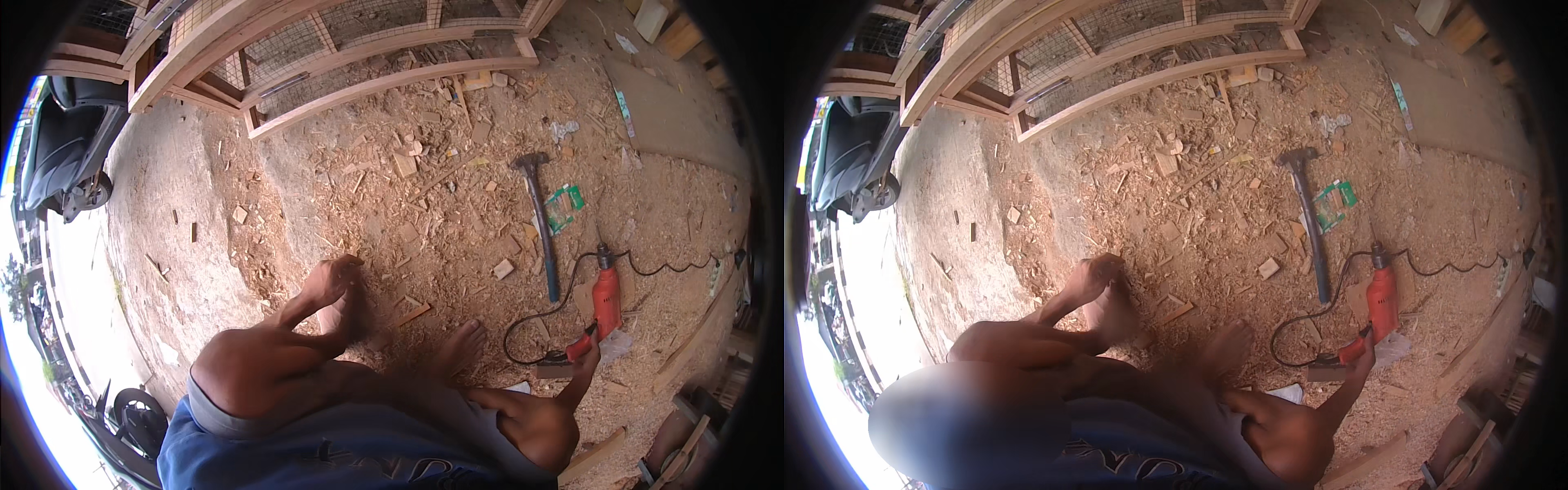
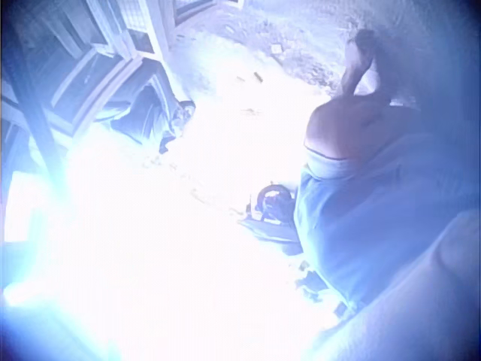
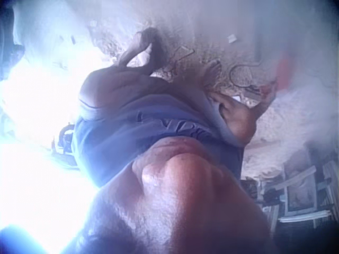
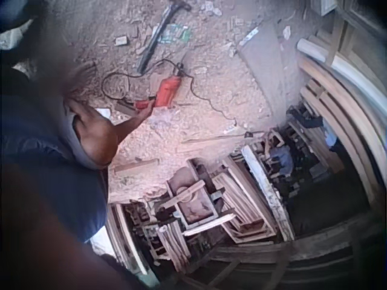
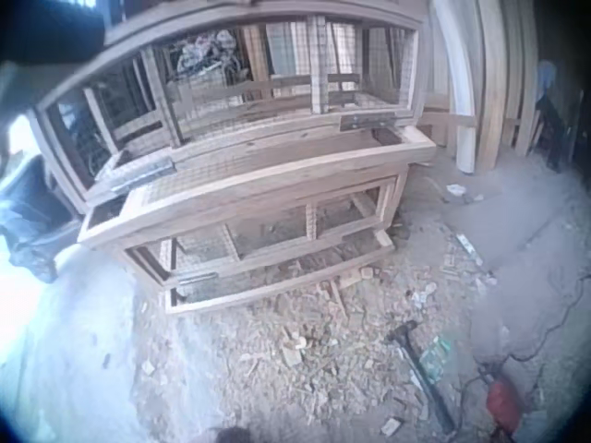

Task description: The person hammers small wooden dowels into a wooden cage frame, then uses a power drill to secure parts of the cage. The person works on the floor in a cluttered workshop.

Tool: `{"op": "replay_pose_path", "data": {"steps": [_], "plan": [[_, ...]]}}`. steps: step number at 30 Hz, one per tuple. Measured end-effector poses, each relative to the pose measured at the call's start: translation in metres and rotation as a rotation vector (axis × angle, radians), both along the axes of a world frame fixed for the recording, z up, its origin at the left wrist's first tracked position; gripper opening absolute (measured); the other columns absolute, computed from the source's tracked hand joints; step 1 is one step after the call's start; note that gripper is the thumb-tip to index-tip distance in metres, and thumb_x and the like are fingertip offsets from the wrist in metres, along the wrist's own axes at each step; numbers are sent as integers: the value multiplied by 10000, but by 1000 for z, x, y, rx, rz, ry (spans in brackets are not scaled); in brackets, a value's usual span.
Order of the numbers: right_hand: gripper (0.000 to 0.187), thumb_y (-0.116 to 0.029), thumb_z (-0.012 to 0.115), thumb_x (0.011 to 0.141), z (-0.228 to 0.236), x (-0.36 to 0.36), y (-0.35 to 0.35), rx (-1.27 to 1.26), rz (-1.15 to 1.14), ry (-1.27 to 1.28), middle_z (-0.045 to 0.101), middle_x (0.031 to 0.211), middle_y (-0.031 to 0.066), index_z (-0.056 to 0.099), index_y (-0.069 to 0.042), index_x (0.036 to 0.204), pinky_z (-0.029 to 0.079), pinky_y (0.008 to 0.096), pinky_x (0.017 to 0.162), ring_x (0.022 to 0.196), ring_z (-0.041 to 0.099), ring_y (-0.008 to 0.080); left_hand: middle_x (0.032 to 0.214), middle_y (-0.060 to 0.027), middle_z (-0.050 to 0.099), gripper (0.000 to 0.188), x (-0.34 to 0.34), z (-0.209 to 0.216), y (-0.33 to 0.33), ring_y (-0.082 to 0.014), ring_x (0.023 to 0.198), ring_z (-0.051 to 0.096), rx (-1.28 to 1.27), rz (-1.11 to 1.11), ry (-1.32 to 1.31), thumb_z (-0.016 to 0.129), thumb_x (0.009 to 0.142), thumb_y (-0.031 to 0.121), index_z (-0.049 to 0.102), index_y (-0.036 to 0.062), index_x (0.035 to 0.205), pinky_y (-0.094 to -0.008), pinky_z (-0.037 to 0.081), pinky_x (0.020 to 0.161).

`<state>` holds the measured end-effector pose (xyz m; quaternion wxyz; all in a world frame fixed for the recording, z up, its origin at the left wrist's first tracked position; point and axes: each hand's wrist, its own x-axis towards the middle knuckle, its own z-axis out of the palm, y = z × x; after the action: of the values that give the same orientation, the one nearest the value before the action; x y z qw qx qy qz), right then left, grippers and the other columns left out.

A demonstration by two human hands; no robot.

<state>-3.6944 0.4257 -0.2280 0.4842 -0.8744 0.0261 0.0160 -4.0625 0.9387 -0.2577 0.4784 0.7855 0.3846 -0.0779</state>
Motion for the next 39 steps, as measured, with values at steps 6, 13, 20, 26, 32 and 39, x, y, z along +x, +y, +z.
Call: {"op": "replay_pose_path", "data": {"steps": [6,13,20,26,32,39], "plan": [[421,-304,618,961,-16,-3,-30,194,-118,31,627,1092,113,604,-35,1284,488,336,857,965,601,205,953,-188,724,266,-2,19,-12,-338,816,717,30,-22,-29,589,968,195,666,63,1186,-439,564,709],[496,-276,649,920,-42,17,-11,346,-140,40,599,1199,138,559,-38,1346,480,350,929,1061,591,225,930,-186,721,252,-7,19,-22,-345,806,712,-3,-64,-77,576,975,218,661,69,1160,-448,560,715],[591,-248,679,880,-82,27,25,568,-115,69,572,1306,163,514,-40,1409,472,364,1001,1158,581,246,908,-184,719,244,24,-12,-20,-351,795,706,-28,-143,-182,564,982,242,657,74,1133,-457,556,721],[682,-223,705,846,-129,52,95,777,106,86,549,1398,184,476,-43,1462,465,375,1062,1240,573,263,888,-182,717,242,51,-22,-14,-356,786,701,-32,-191,-276,553,988,262,653,79,1111,-465,552,726],[712,-96,667,831,-67,54,58,922,224,142,533,1400,194,413,-33,1493,469,383,1056,1236,570,275,868,-179,715,238,46,-18,-7,-360,767,696,-5,-114,-393,545,995,271,649,81,1095,-475,549,722],[690,-31,633,804,35,6,2,393,-79,42,531,1338,186,420,-15,1460,468,388,1019,1176,570,277,917,-165,728,279,55,-15,7,-329,806,707,-202,45,-419,548,1018,302,658,74,1134,-448,554,759]]}}
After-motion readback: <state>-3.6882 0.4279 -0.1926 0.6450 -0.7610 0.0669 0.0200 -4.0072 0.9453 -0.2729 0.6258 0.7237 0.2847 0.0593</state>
